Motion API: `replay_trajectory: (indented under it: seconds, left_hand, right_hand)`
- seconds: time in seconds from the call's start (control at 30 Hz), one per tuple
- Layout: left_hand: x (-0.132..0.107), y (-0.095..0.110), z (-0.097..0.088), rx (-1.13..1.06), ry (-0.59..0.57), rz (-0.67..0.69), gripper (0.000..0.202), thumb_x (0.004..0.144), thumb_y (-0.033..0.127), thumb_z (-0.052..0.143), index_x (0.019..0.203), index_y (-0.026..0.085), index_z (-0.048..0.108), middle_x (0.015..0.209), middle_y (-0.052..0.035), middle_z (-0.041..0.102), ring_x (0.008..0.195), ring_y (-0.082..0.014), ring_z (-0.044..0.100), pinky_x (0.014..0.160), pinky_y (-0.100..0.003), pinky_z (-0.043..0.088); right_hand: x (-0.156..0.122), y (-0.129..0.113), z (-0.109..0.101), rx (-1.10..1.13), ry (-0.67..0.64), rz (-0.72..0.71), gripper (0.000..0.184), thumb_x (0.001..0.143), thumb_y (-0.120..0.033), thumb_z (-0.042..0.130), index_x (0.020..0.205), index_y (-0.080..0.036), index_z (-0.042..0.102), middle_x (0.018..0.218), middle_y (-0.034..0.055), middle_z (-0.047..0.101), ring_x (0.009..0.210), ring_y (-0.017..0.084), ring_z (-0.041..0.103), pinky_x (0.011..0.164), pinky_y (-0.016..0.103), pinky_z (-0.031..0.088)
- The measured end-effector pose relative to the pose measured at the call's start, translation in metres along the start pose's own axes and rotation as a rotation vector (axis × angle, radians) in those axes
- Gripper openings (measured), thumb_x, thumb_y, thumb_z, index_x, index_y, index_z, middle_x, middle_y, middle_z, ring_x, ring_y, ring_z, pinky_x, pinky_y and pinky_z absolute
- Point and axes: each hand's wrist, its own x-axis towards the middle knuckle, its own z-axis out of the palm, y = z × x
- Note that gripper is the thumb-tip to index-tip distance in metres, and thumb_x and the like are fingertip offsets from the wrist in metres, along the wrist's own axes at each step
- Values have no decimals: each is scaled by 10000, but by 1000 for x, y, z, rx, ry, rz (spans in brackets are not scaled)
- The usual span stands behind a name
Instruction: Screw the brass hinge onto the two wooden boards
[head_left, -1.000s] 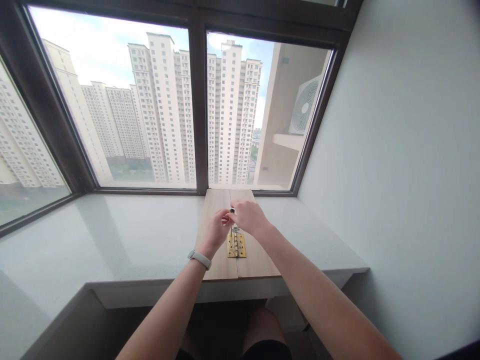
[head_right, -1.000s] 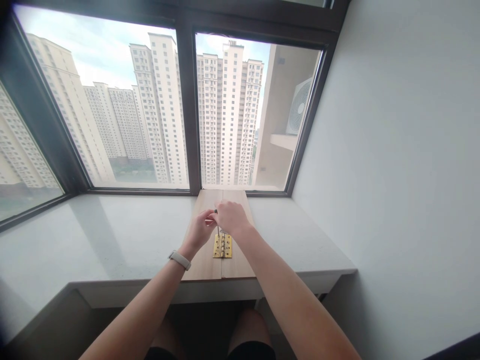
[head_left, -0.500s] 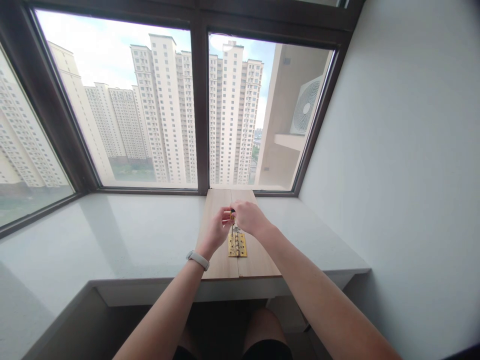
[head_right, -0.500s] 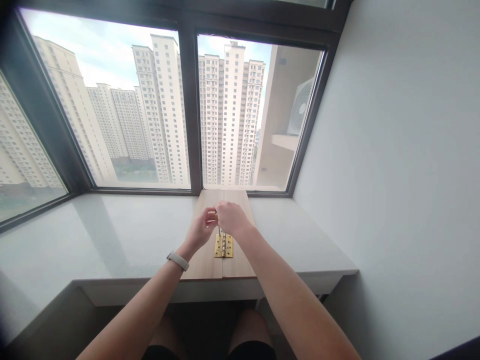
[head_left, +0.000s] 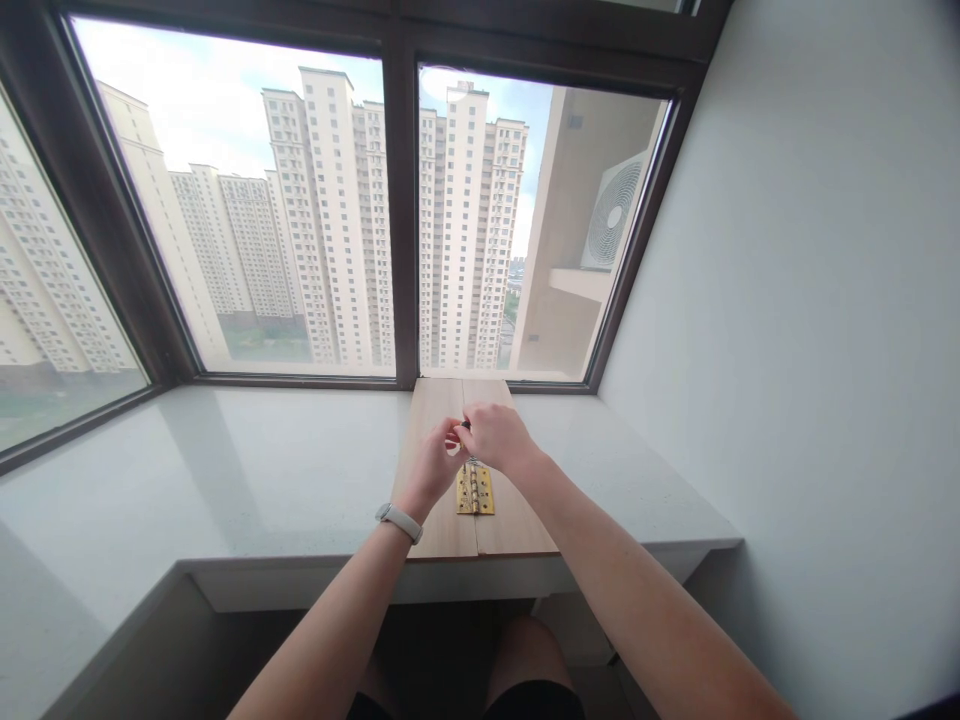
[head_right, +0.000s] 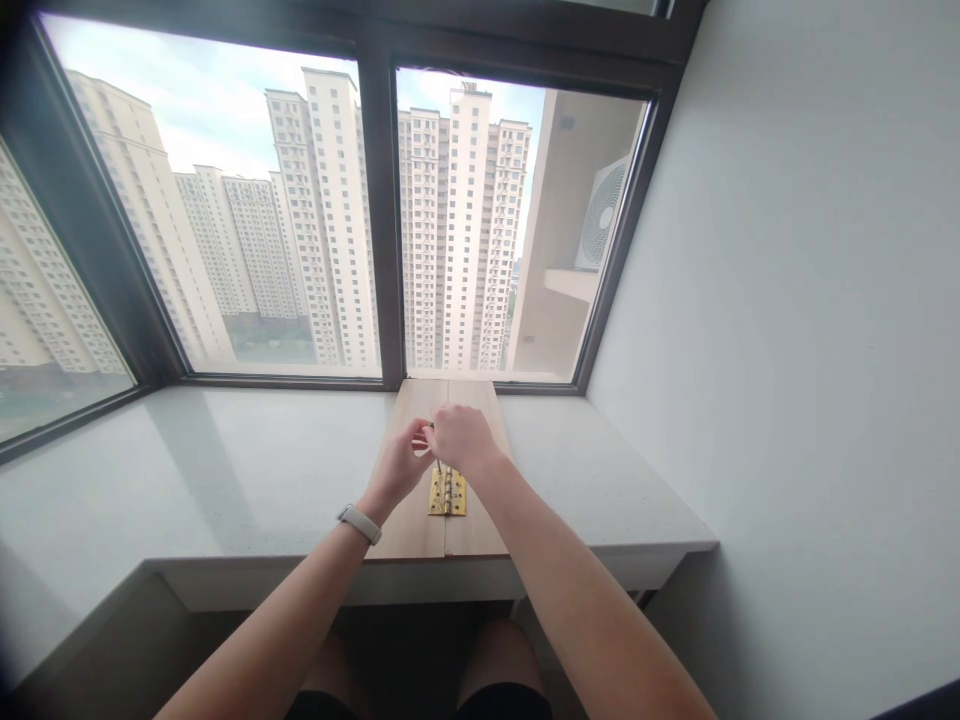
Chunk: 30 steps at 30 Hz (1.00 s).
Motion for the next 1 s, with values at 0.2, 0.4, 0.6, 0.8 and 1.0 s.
replay_trajectory:
  seconds: [0.2,0.4,0.6,0.8,1.0]
  left_hand:
    - [0,3,-3,67,38,42,178,883,206,650,1050,241,600,834,5,680,759,-160,684,725,-300,586]
    - [-3,2,-4,121,19,79,377,911,229,645,1274,281,560,919,-17,672,794,-168,684,728,-312,600]
    - [-2,-5,3,49,-9,105,435,941,164,562,1356,294,547,1037,-43,686,848,-154,691,795,-325,621]
    - [0,7,-4,94,39,118,368,953,288,615,1320,290,603,1088,-47,661,895,-165,674,830,-335,621]
    - [5,13,-4,115,82,111,293,976,292,578,1256,254,656,978,-48,654,810,-159,673,784,-314,608]
  right_hand:
    - [-6,19,21,186,93,60,451,1020,-555,387,1034,-212,680,1025,77,713,890,199,651,772,292,435]
    - [-42,55,99,290,-15,290,735,934,-727,394,1356,-155,583,1402,166,582,1311,286,507,1065,374,381]
    - [-74,57,155,216,-218,313,1012,820,-828,444,1575,-164,326,1657,129,243,1533,316,166,1231,425,107]
    - [-79,52,160,210,-168,287,942,853,-806,397,1562,-186,362,1661,107,241,1539,296,147,1236,410,51]
    - [-80,48,154,215,-179,303,942,858,-795,402,1571,-182,346,1666,100,230,1547,283,125,1238,396,27]
